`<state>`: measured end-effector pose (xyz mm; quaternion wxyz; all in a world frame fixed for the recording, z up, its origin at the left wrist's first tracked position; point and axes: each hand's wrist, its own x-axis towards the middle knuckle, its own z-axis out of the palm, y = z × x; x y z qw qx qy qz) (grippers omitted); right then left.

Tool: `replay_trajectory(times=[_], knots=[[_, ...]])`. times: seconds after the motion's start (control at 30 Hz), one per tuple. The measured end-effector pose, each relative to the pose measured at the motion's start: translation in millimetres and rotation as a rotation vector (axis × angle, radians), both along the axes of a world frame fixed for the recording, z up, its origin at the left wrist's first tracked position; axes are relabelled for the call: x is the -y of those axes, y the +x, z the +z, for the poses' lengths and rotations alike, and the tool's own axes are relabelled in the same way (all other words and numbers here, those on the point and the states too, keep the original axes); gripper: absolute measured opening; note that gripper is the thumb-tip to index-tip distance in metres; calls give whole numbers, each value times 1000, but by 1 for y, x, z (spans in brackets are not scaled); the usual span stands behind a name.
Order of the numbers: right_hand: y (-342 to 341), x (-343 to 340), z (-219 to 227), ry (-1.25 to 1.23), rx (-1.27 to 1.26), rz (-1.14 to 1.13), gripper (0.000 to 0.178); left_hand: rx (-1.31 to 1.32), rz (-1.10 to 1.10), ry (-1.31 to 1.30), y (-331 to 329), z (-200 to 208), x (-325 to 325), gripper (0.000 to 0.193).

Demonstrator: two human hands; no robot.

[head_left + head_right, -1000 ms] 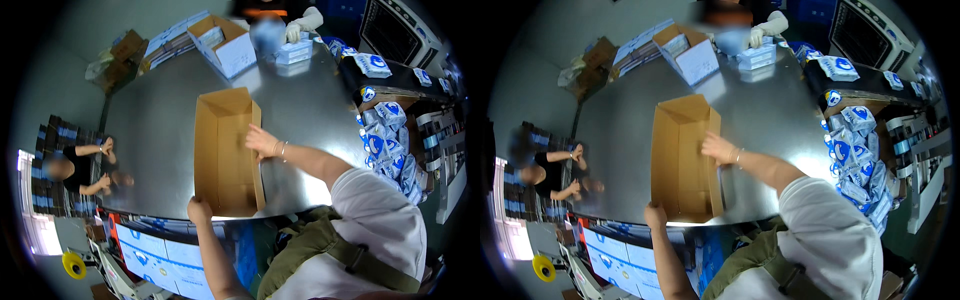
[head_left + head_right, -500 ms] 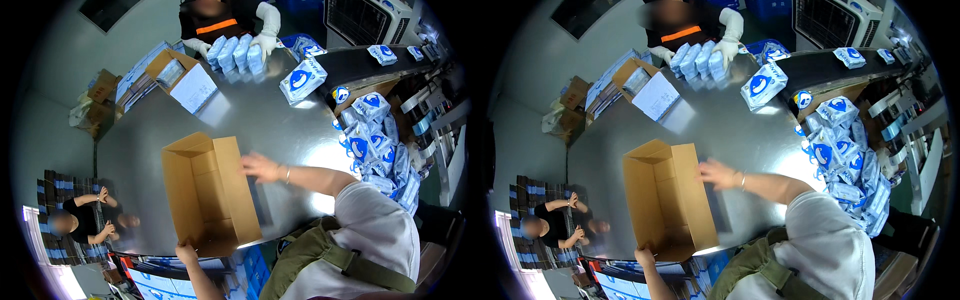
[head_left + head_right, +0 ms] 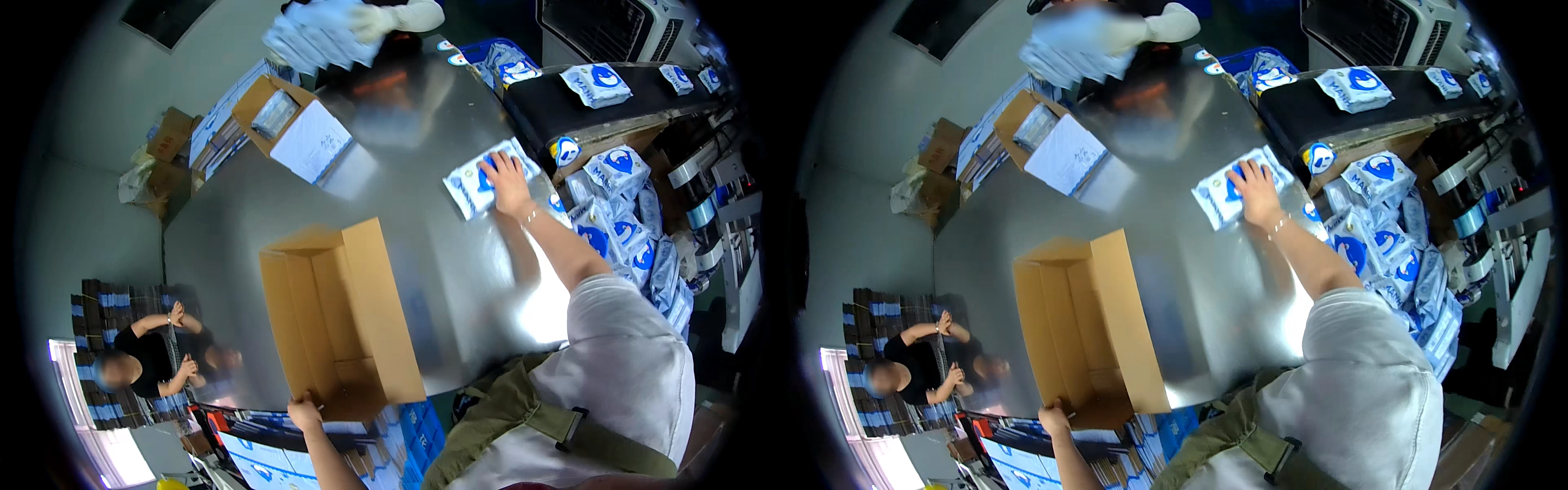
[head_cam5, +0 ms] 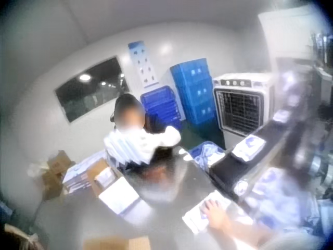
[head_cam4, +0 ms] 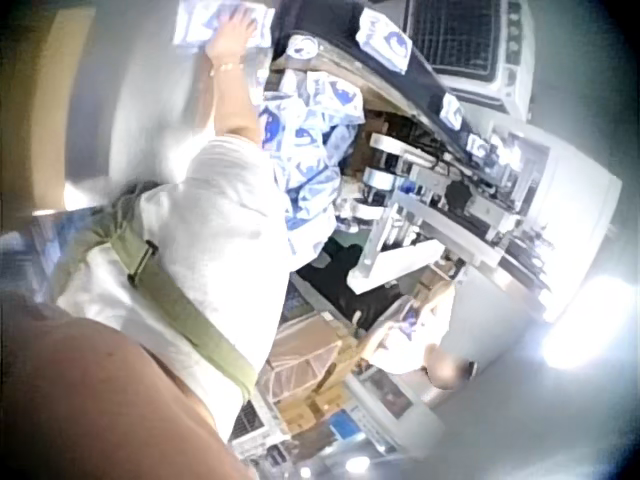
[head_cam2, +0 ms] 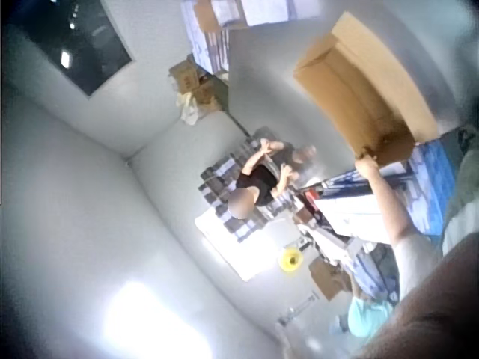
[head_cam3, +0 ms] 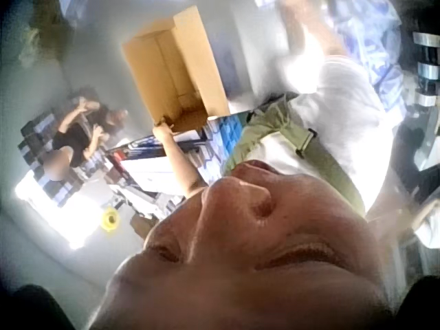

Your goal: The person packs blue packages into cardboard boxes, placing the packages in rows inside the boxes and then moving the filled boxes aside.

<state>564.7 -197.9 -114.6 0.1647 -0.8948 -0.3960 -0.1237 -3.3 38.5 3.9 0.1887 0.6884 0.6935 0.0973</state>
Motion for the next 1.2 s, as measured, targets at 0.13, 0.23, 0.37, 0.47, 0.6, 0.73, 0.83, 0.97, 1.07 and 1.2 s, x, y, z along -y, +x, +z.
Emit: replay_trajectory(times=[0.13,0.23,0.37,0.47,0.6,0.73,0.83,0.97,1.07,1.2], knots=[[-107,47,17,24,-109,134,52,-69,34,-5,-14,-13,-5,35],[-163,64,39,59,-251,186,63,-109,-11,-8,-29,-28,-16,31],[-167,48,50,544,-893,225,97,-39,-95,-21,-17,-20,-9,25],[-205,-5,125,855,-1438,527,97,-93,-131,138,-29,-20,-4,23],[-242,-84,119,870,-1802,637,81,-50,-53,38,-25,-4,4,36],[-337,-152,96,25,-1890,794,52,67,-4,30,-25,-9,1,37],[-406,-163,42,-539,-1253,851,54,34,-39,-7,-20,-7,0,33],[-430,-132,57,-144,-638,1088,52,-139,-138,-92,-32,2,0,25],[-391,-89,81,144,-353,1009,51,-269,-210,15,-50,-22,-27,23],[-289,-1,40,213,-239,408,60,-338,-155,27,-55,4,-52,40]])
